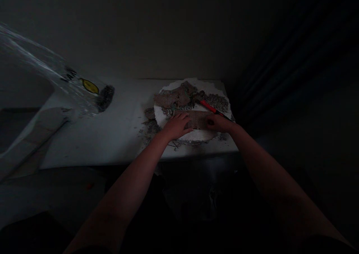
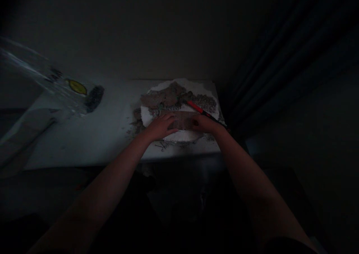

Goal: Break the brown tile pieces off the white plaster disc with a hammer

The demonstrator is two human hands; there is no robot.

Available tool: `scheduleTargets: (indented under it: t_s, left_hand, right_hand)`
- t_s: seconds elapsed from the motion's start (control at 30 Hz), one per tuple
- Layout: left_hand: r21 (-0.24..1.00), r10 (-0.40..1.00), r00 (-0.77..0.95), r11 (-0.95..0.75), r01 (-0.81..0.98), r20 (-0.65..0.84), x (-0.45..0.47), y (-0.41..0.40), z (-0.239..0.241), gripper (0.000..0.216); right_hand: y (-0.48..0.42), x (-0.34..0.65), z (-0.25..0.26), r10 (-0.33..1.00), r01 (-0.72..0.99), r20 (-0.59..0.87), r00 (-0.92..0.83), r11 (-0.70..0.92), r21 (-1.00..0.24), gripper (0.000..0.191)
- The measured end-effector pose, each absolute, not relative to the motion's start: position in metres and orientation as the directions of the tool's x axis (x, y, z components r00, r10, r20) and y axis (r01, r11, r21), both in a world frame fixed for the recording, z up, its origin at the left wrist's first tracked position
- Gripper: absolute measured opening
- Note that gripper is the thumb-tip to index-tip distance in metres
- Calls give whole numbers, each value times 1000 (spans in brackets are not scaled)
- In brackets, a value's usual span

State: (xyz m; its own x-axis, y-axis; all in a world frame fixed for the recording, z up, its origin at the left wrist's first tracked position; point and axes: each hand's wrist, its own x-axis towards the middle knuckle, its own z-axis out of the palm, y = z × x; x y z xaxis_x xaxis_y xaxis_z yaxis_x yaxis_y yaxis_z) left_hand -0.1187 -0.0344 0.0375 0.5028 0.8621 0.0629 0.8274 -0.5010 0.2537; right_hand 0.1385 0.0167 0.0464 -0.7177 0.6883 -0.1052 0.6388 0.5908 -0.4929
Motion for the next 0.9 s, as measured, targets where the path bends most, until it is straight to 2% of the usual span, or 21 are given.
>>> scheduleTargets:
  t_s: [0.23,0.43,0.9]
  left_hand:
    - [260,855,513,-512,819,70,-120,-33,35,56]
    - [259,853,517,-515,817,67,-120,-33,35,58]
    - [261,854,517,-514,817,63,-121,-33,35,59]
  right_hand:
    - [19,139,47,673,615,-81,-735,611,-498,4]
    - [18,138,48,691,648,-125,-712,578,-495,2]
    - [16,136,43,730,697,-110,-674,580,-422,2]
